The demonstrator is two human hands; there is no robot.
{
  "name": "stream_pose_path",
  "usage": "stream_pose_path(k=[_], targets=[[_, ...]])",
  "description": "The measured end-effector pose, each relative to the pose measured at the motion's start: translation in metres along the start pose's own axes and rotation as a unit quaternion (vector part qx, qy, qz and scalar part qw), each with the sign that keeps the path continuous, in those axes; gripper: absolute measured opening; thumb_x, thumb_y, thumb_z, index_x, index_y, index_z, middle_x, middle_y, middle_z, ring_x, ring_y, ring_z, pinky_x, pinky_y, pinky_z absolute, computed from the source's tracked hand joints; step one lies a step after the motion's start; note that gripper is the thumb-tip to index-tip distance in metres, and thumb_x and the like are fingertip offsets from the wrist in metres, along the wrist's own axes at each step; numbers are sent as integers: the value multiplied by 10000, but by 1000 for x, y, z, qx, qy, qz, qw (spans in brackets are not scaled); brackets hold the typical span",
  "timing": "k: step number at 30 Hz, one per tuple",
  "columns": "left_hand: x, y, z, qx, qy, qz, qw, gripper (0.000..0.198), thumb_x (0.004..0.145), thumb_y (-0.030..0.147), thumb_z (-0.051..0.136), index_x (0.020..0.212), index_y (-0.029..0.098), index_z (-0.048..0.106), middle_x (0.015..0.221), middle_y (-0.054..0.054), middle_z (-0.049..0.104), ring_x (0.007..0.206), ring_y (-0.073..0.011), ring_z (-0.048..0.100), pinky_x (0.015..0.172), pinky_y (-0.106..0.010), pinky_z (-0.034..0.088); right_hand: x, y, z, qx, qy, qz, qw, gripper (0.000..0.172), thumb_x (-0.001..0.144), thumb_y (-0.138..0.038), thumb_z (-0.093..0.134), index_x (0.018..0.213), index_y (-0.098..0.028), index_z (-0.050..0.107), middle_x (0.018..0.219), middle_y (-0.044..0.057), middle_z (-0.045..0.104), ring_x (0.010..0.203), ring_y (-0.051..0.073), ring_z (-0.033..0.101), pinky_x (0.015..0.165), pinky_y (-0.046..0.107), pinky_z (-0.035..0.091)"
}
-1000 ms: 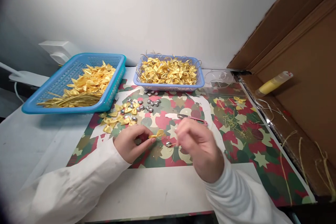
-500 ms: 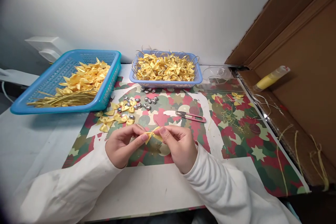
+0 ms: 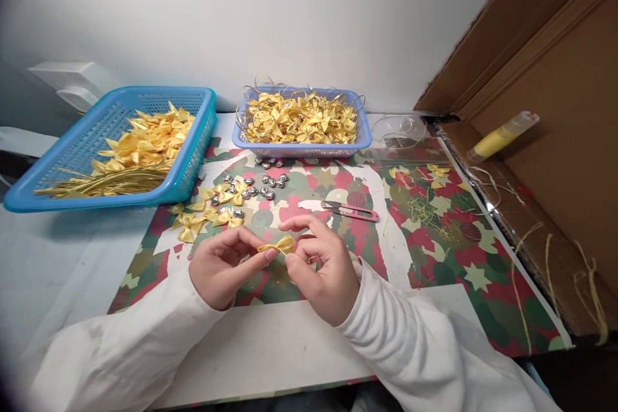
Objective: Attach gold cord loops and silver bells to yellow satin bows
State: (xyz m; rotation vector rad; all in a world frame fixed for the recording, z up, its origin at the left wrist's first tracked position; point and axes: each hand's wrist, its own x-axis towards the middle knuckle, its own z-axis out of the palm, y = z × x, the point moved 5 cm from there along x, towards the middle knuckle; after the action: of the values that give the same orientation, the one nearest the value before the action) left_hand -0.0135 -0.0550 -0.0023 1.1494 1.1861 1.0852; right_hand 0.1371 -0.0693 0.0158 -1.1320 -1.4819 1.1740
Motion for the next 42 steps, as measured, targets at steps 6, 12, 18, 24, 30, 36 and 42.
stream_pose_path(k=[6,12,18,24,30,36,42], targets=[[0,4,-1,65,-3,83,994,115,661,169,723,608,160,621,571,-4,633,517,-109,541,497,-236,437,2,1,4,10,-5,15,1000,333,774,-165,536,473,-176,394,949,67,572,818,178,556,701,320,431],[-2,7,-1,96,-3,117,989,111,670,153,710,607,172,622,566,-8,653,534,-126,569,501,-246,444,3,0,5,15,-2,6,1000,330,771,-176,536,475,-182,391,878,55,543,768,163,533,709,323,434],[-3,10,-1,112,1,129,985,116,671,136,703,609,176,614,580,-5,674,548,-127,600,498,-234,459,2,-1,6,16,-5,5,1000,313,762,-150,526,481,-178,392,867,48,536,765,153,523,718,312,428],[-4,12,-2,130,-3,144,981,115,679,134,692,614,181,610,612,-12,692,583,-146,635,509,-243,490,2,-2,6,8,1,1,1000,316,766,-145,522,486,-178,379,860,47,533,742,148,530,684,305,426],[-7,12,-2,146,4,179,973,137,687,108,674,618,205,607,615,10,686,587,-139,641,529,-249,508,-1,0,9,-25,8,-5,1000,310,768,-143,525,504,-185,369,868,47,533,756,152,542,655,289,428],[-12,8,-4,164,17,230,959,155,680,101,691,651,222,598,659,1,701,620,-164,662,547,-287,554,-4,1,12,-38,16,-11,999,306,770,-140,515,515,-188,354,863,45,521,751,147,534,647,281,415],[-16,10,-4,197,-13,310,930,182,697,76,684,735,233,600,730,10,717,601,-140,658,561,-279,566,-3,-2,16,-6,4,-4,1000,318,812,-168,480,527,-193,341,853,46,480,784,150,521,668,279,425]])
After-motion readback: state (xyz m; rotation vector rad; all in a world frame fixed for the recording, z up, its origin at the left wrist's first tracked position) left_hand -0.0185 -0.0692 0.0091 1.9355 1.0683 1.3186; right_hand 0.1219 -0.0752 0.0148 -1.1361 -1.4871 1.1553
